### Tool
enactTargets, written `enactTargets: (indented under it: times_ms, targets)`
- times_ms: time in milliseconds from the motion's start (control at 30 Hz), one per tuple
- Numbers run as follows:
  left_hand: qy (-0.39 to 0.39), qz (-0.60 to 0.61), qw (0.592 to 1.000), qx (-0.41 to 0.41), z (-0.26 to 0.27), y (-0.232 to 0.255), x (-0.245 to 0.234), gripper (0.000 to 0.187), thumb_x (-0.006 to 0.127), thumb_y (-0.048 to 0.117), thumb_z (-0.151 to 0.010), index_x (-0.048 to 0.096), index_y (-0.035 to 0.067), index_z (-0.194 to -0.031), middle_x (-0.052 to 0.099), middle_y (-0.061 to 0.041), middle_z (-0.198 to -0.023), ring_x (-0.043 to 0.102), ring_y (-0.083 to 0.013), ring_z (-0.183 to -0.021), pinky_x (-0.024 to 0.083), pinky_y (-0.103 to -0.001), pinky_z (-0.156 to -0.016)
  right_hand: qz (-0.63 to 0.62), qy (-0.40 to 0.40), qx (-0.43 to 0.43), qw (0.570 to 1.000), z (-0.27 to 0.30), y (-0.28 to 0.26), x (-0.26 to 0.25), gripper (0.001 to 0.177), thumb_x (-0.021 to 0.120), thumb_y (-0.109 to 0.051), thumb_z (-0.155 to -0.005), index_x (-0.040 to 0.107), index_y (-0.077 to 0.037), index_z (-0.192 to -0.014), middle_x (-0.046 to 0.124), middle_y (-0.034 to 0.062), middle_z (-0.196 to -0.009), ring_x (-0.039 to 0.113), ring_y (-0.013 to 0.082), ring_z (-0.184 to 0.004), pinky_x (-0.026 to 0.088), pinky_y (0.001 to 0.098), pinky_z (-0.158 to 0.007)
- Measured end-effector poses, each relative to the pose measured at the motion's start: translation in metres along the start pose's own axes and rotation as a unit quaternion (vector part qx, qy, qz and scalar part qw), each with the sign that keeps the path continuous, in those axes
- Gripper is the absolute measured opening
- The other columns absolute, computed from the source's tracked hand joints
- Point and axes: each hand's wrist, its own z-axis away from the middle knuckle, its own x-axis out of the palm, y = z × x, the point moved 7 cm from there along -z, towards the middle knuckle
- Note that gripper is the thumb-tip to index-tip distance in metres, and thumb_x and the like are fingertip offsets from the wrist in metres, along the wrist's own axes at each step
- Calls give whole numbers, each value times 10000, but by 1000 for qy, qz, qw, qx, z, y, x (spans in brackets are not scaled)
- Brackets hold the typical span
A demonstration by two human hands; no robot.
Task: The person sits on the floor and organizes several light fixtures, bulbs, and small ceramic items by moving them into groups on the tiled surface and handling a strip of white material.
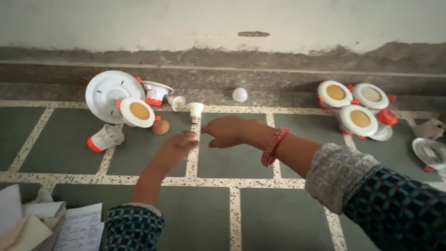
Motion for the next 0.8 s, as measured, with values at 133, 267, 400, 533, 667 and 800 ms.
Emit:
enactTargets:
  times_ms: [133, 267, 400, 533, 667, 800]
  targets:
    - [111, 96, 981, -124, -22, -92, -53, 468, 656, 318, -931, 613, 135, -1360, 658, -49, -1281, 654, -218, -1103, 559, -419, -903, -15, 27, -15, 999, -49, -9, 12, 534, 672, -319, -887, 559, -98, -1360, 607, 138, -1328, 593, 340, -1226, 495, 487, -995]
    - [156, 214, 950, -162, -29, -151, -80, 538, 621, 305, -940, 511, 166, -1448, 597, 0, -1348, 616, -183, -1131, 553, -439, -892, -47, 32, -6, 998, -88, -20, 27, 582, 680, -271, -872, 520, -67, -1392, 580, 152, -1354, 580, 338, -1248, 493, 473, -1014]
    - [157, 219, 949, -161, -36, -167, -78, 555, 618, 250, -912, 523, 149, -1450, 602, 21, -1305, 614, -168, -1115, 530, -416, -888, -36, 68, -36, 996, -120, -31, 38, 604, 710, -199, -839, 513, -18, -1380, 541, 175, -1393, 521, 367, -1299, 457, 469, -1069]
    - [206, 206, 951, -106, -35, -182, -58, 533, 592, 201, -911, 596, 130, -1439, 657, -36, -1263, 612, -165, -1125, 468, -337, -941, 1, 126, -31, 992, -139, -34, 47, 628, 726, -163, -818, 507, -21, -1389, 514, 152, -1454, 491, 365, -1344, 456, 479, -1076]
    - [214, 287, 931, -70, -43, -191, -51, 524, 647, 142, -899, 611, 85, -1418, 641, -95, -1234, 593, -183, -1103, 455, -313, -959, 22, 165, -36, 985, -150, -46, 43, 684, 766, -171, -792, 495, -52, -1409, 498, 122, -1454, 464, 353, -1364, 451, 507, -1039]
    - [218, 285, 931, -64, -38, -179, -53, 512, 631, 127, -901, 589, 122, -1411, 644, -20, -1290, 581, -149, -1188, 444, -308, -999, 2, 76, 4, 997, -148, -54, 37, 689, 779, -189, -771, 518, -137, -1407, 494, 76, -1443, 520, 323, -1261, 490, 477, -1027]
